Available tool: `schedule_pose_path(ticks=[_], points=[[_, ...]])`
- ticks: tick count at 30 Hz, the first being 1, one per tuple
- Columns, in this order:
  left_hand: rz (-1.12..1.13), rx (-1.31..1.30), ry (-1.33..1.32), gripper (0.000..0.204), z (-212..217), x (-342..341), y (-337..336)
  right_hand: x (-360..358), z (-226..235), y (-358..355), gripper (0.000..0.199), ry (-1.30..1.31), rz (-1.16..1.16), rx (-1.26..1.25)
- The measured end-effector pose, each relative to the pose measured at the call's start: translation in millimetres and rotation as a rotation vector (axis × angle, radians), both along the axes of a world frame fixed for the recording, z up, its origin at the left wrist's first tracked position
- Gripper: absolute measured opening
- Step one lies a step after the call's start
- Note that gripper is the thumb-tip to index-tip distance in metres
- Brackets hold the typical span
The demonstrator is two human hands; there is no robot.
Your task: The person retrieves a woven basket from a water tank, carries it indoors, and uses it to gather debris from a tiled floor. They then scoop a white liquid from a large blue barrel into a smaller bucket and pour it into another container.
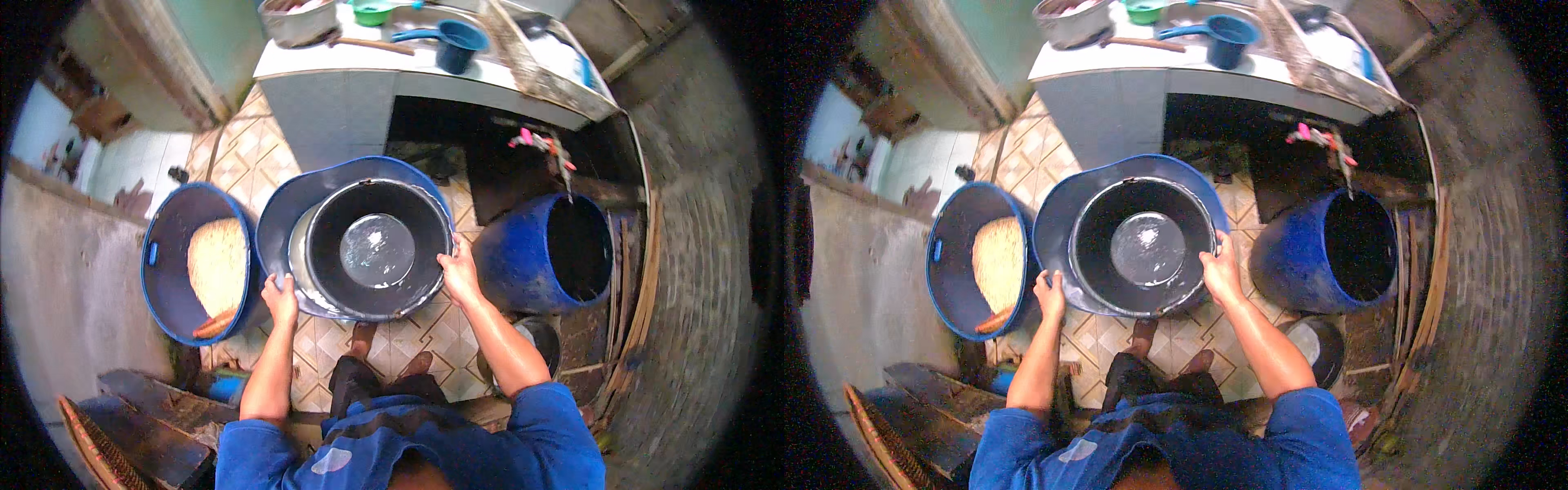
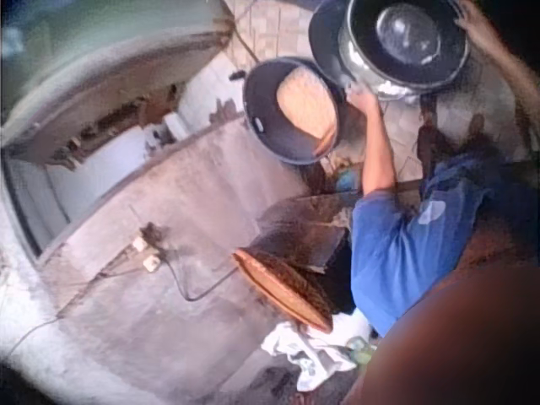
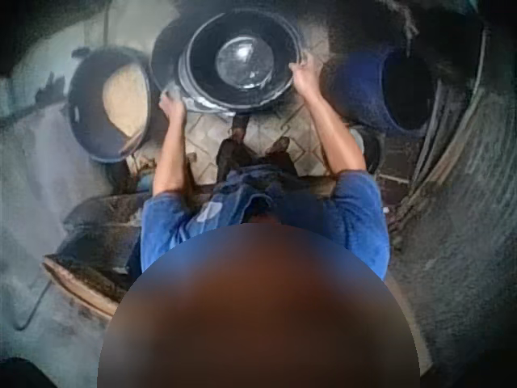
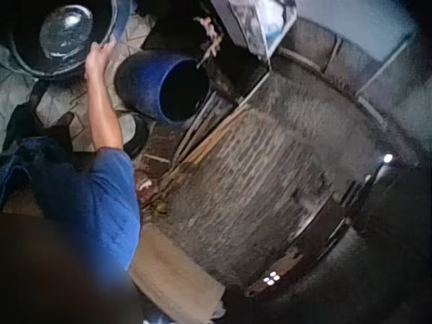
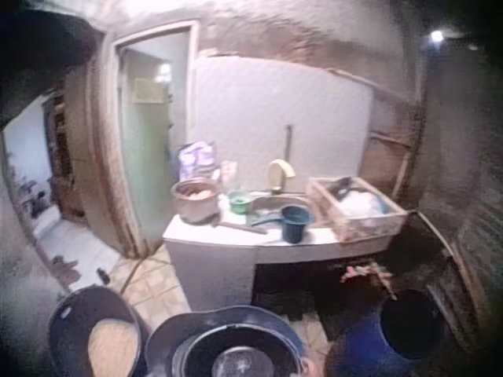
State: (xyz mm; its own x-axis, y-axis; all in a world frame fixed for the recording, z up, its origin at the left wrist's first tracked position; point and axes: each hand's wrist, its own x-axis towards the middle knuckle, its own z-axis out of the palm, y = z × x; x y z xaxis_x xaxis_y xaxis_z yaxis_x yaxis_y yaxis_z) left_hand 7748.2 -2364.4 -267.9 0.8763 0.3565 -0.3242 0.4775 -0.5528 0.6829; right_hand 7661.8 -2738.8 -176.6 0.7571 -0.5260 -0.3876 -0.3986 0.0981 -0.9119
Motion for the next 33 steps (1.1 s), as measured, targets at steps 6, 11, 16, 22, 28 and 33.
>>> schedule_pose_path(ticks=[6,11,16,22,28,33], points=[[0.228,0.144,0.229,0.090,-90,21,4,103,-102,52,0.071,0.269,0.219,-0.565],[0.276,0.242,0.317,0.086,-111,37,-10,135,-189,67,0.081,0.513,0.274,-0.744],[0.216,0.309,0.106,0.079,-132,28,-7,142,-251,73,0.090,0.724,0.290,-0.838],[0.170,0.357,0.069,0.078,-138,28,-6,147,-301,87,0.104,0.908,0.271,-0.900],[0.147,0.315,0.011,0.077,-134,28,-4,142,-347,111,0.108,0.957,0.333,-1.106],[0.149,0.275,0.082,0.077,-131,30,-2,139,-379,141,0.098,0.947,0.425,-1.218]])
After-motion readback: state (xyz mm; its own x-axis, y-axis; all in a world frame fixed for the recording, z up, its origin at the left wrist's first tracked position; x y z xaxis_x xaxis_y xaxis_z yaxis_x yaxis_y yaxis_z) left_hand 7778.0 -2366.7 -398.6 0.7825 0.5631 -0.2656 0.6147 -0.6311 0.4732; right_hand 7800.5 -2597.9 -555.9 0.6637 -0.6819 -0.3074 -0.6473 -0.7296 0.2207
